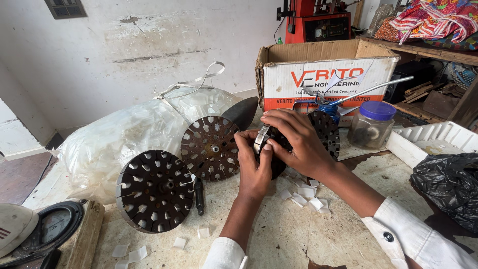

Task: The person sits at a workbench and assembles slotted circular metal discs, picking up small white pieces one at a time and fitting them into the slots around each disc's edge. The person works through the discs sequentially and lines the finished discs up in a row on the bench.

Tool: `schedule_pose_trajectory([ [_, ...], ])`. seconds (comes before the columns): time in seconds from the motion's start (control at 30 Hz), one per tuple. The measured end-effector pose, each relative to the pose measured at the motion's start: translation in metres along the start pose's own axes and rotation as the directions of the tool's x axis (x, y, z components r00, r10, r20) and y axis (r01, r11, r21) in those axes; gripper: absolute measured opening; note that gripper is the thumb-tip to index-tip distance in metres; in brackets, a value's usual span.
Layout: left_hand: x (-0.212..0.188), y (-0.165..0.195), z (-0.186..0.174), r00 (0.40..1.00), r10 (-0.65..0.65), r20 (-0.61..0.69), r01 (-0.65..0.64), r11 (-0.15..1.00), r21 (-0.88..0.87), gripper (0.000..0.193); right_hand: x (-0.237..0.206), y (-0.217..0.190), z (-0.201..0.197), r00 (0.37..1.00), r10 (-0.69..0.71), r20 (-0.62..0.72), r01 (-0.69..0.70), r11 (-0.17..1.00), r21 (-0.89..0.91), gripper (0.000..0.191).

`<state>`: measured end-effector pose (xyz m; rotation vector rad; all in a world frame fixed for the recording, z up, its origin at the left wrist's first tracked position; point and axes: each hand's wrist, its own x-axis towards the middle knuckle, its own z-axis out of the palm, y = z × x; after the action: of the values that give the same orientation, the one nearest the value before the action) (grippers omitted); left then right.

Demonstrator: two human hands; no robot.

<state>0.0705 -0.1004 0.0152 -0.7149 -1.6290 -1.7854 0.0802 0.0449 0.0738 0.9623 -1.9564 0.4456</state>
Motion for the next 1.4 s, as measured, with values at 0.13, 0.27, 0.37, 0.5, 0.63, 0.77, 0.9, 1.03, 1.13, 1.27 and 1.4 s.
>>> schedule_pose_trajectory([
  [0.13,-0.001,0.005,0.001,1.0,-0.01,0.015,0.01,1.0,-0.009,0.033,-0.001,0.002,-0.001,1.0,0.012,0.002,-0.012,1.0,0.025,0.043],
  [0.27,0.0,0.008,0.0,1.0,-0.017,0.0,0.017,1.0,0.009,0.033,0.002,0.002,0.004,0.996,0.085,-0.01,-0.083,0.987,0.135,0.037],
  [0.37,0.001,0.007,0.001,1.0,-0.004,-0.009,0.004,1.0,0.03,0.033,0.005,0.003,0.007,0.985,0.17,-0.013,-0.162,0.958,0.237,0.034],
  [0.5,0.001,0.004,0.003,1.0,-0.003,-0.022,0.004,0.999,0.052,0.032,0.006,0.005,0.007,0.979,0.204,0.003,-0.196,0.934,0.298,0.033],
  [0.63,0.0,0.002,0.002,1.0,-0.01,0.001,0.01,0.994,0.105,0.03,0.005,0.004,0.007,0.981,0.194,-0.013,-0.183,0.945,0.27,0.033],
  [0.77,-0.001,0.0,0.003,1.0,0.003,0.003,-0.003,0.995,0.102,0.03,0.006,0.004,0.007,0.98,0.198,-0.015,-0.186,0.94,0.286,0.033],
  [0.9,0.0,-0.004,0.003,1.0,0.028,-0.009,-0.027,0.995,0.096,0.027,0.009,0.005,0.009,0.969,0.247,0.01,-0.235,0.906,0.353,0.033],
  [1.03,0.001,-0.005,0.003,0.999,0.053,-0.011,-0.052,0.993,0.104,0.027,0.011,0.006,0.012,0.961,0.276,0.032,-0.269,0.895,0.355,0.031],
  [1.13,0.001,-0.002,0.004,0.999,0.038,-0.01,-0.037,0.995,0.095,0.026,0.011,0.007,0.013,0.958,0.284,0.029,-0.276,0.894,0.353,0.032],
  [1.27,0.002,0.007,0.005,1.0,-0.011,0.002,0.011,0.994,0.109,0.026,0.011,0.009,0.013,0.959,0.284,0.006,-0.27,0.903,0.334,0.033],
  [1.4,0.004,0.014,0.007,0.998,-0.047,0.03,0.043,0.99,0.132,0.024,0.013,0.012,0.011,0.95,0.313,0.008,-0.296,0.889,0.35,0.034],
])
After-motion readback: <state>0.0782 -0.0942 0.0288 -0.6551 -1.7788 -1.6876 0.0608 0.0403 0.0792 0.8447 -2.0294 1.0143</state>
